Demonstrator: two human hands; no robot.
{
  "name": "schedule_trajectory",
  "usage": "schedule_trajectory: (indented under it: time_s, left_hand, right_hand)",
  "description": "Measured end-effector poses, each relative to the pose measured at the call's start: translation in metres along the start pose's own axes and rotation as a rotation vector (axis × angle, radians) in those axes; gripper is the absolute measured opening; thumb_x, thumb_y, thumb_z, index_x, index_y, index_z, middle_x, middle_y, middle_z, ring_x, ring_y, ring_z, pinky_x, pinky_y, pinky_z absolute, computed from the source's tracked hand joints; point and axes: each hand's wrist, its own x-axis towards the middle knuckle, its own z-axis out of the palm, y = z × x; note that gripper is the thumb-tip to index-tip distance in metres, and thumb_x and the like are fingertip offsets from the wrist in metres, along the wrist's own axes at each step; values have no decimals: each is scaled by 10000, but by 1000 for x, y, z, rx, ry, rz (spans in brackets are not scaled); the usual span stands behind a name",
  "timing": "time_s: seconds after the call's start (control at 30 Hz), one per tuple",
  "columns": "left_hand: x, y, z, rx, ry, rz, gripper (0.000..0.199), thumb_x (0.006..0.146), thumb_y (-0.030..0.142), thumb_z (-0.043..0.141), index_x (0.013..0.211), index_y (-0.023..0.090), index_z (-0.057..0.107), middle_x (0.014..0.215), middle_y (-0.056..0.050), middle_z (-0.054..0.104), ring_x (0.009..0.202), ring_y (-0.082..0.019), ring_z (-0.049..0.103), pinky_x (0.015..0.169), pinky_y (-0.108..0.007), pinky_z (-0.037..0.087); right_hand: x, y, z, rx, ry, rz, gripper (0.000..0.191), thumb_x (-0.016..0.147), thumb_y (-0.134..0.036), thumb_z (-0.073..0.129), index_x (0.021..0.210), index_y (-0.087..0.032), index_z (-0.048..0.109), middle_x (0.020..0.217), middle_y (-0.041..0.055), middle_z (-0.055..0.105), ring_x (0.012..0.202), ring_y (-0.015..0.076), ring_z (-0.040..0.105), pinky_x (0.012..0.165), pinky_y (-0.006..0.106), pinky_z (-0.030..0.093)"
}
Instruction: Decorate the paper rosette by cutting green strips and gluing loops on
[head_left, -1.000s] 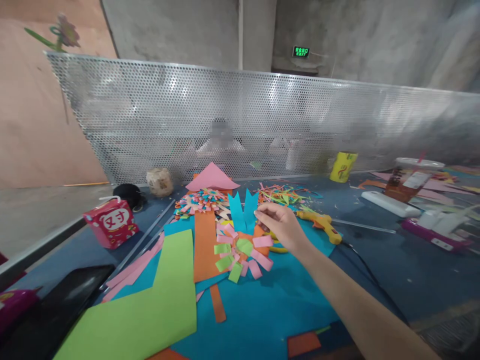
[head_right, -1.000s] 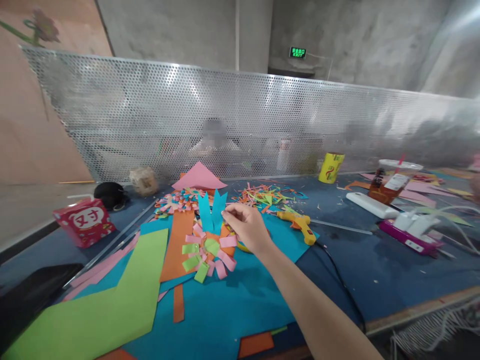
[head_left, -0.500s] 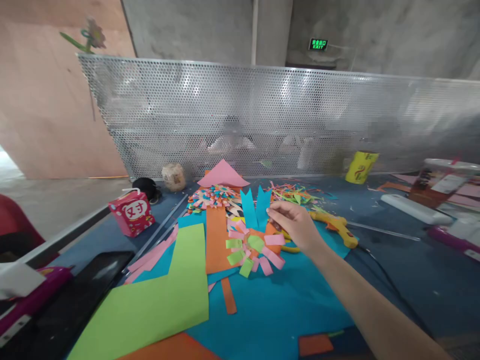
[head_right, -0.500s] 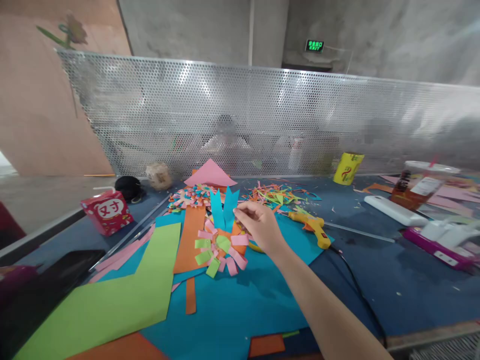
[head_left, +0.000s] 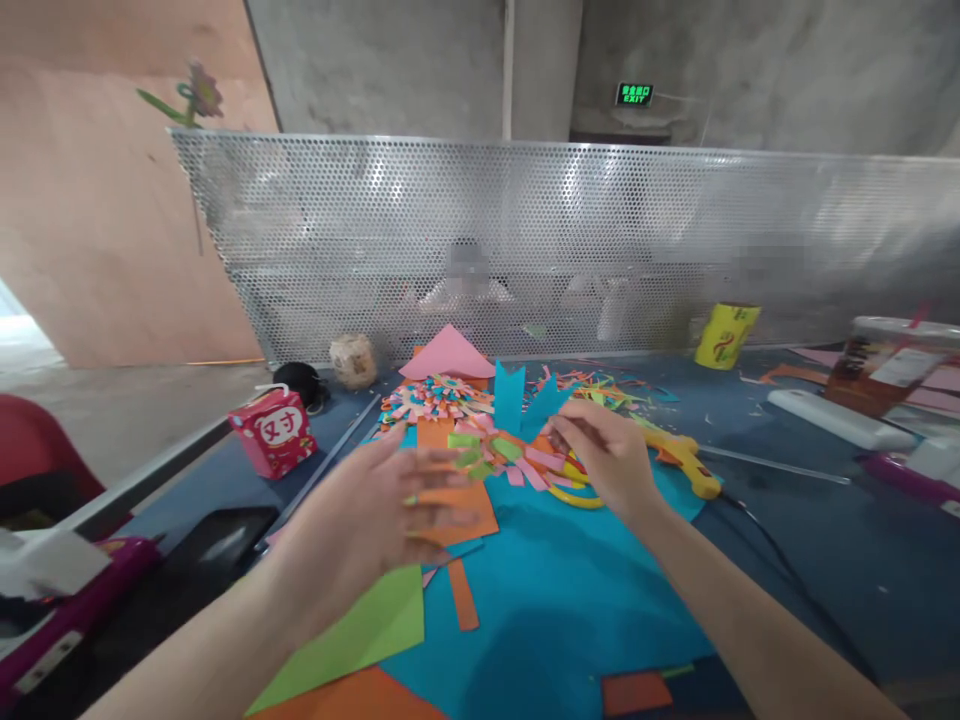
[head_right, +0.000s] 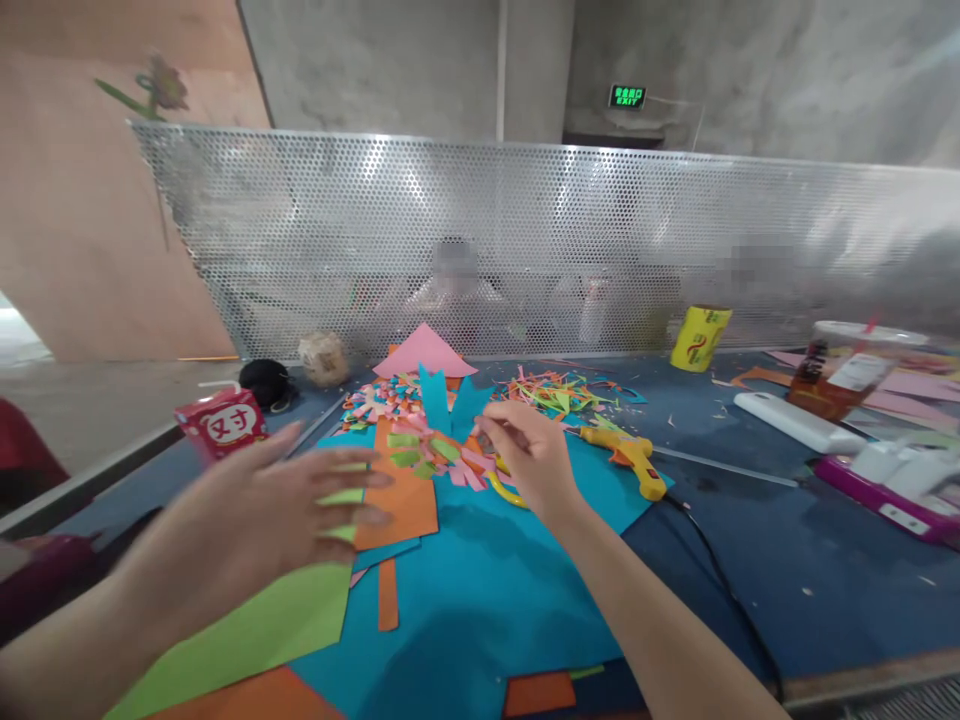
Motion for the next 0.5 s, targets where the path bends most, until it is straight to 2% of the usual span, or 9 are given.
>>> schedule_trajectory:
  time_s: [0.07,0.1,0.13,0.23,0.3,0.37,0.5]
  left_hand:
    - [8,0,6,-187,-175,-313,573,687,638,413,847,123,607,896,-158,635,829,-311,616,643,-420,498]
    - [12,-1,9,-284,-206,-429,591,659,656,424,846,124,600,909,-151,636,832,-302,619,665,-409,499]
    - [16,-4,11,-367,-189,-481,574,647,649,446,848,131,591,924,-139,636,823,-279,625,683,-385,499]
    - [24,-15,13,-388,-54,-360,341,678,475,552,824,169,587,847,-74,661,671,-194,638,622,-304,506]
    - [27,-23,11,-370,-39,-250,192,662,290,626,807,172,584,802,-49,669,653,-158,632,618,-254,497]
    - [29,-28,8,-350,-31,-181,187,625,167,658,794,160,579,769,-41,669,651,-140,629,617,-229,490]
    - [33,-32,1,-338,2,-99,235,624,166,664,842,171,576,795,-34,670,661,-146,634,600,-245,502]
  right_hand:
    - [-6,-3,-1,-138,-103,-348,176,827,-191,432,791,-217,602,757,30,646,714,136,591,659,265,471]
    - [-9,-5,0,-189,-182,-511,206,840,-175,408,881,-214,606,810,38,656,765,137,592,687,265,472]
    - [-11,-7,1,-235,-258,-651,235,847,-155,393,968,-200,590,844,45,660,789,137,590,697,266,474]
    - [-18,-14,7,-396,-385,-917,268,828,-90,402,1043,-138,556,844,57,666,806,150,589,706,284,484]
    - [-19,-18,10,-477,-399,-1000,260,824,-76,392,1002,-134,573,822,57,671,812,159,590,709,296,489]
    - [-20,-20,12,-514,-405,-1017,272,840,-85,353,967,-149,585,807,53,672,798,156,593,707,299,493]
    - [-19,-17,11,-436,-390,-912,261,850,-105,348,947,-160,584,778,44,666,745,138,593,726,281,490]
